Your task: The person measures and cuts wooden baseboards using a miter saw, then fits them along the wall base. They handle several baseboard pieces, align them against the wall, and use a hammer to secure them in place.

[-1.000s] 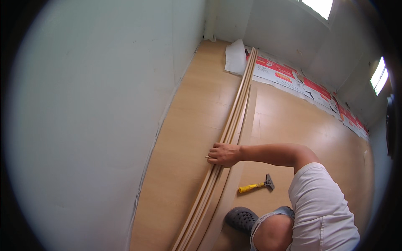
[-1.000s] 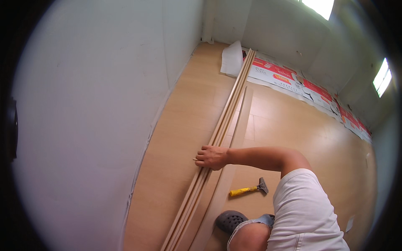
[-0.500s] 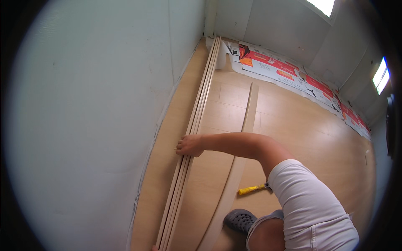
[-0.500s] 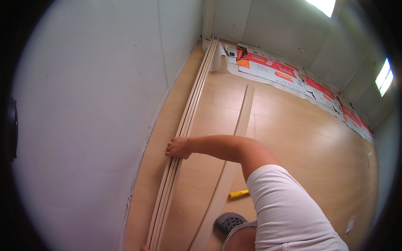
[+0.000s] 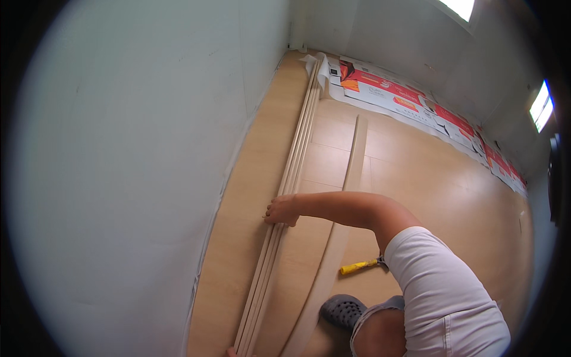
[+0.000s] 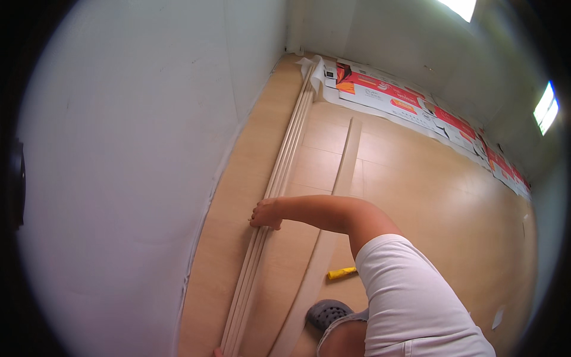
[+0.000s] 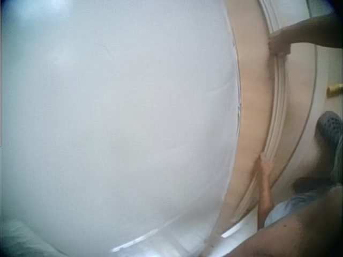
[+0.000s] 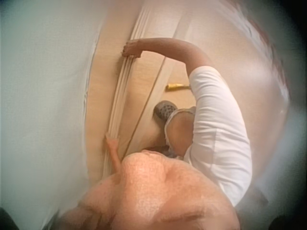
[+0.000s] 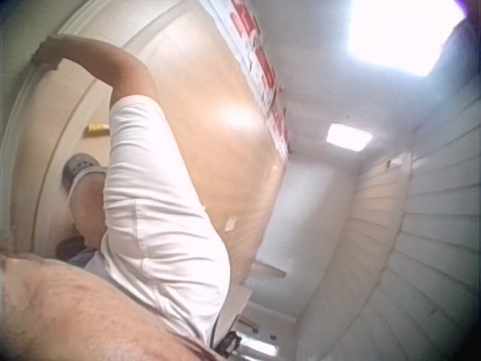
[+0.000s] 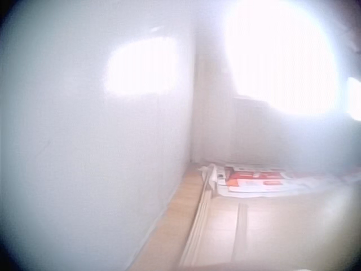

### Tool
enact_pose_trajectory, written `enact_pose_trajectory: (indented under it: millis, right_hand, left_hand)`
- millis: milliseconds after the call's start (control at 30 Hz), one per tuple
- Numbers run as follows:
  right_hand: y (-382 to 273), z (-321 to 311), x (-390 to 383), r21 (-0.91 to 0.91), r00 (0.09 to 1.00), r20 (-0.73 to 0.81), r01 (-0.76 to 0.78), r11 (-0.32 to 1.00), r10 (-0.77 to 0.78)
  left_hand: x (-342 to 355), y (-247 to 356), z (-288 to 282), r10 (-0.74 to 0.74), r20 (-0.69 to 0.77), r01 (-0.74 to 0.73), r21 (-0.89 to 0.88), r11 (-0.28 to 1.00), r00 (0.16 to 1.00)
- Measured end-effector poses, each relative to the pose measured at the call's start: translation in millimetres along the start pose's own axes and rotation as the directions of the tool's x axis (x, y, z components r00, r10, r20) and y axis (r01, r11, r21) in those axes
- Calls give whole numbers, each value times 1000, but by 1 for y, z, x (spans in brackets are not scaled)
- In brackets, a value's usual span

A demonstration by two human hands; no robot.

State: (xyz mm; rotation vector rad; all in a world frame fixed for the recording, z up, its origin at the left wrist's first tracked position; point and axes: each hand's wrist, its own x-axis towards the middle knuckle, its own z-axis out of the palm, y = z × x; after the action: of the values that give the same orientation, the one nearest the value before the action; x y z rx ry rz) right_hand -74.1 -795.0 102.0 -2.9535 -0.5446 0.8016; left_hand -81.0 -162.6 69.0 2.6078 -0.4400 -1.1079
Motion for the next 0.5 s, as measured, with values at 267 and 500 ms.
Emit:
enact_pose_trajectory:
  millis: [267, 500]
  right_hand:
    - [-45, 63, -76, 330, 637, -659, -233, 915, 400]
    - [-133, 142, -165, 400, 614, -585, -349, 847, 530]
  left_hand:
    - [-17, 46, -41, 87, 49, -91, 66, 994, 995]
    - [-43, 50, 1, 223, -159, -132, 444, 886, 962]
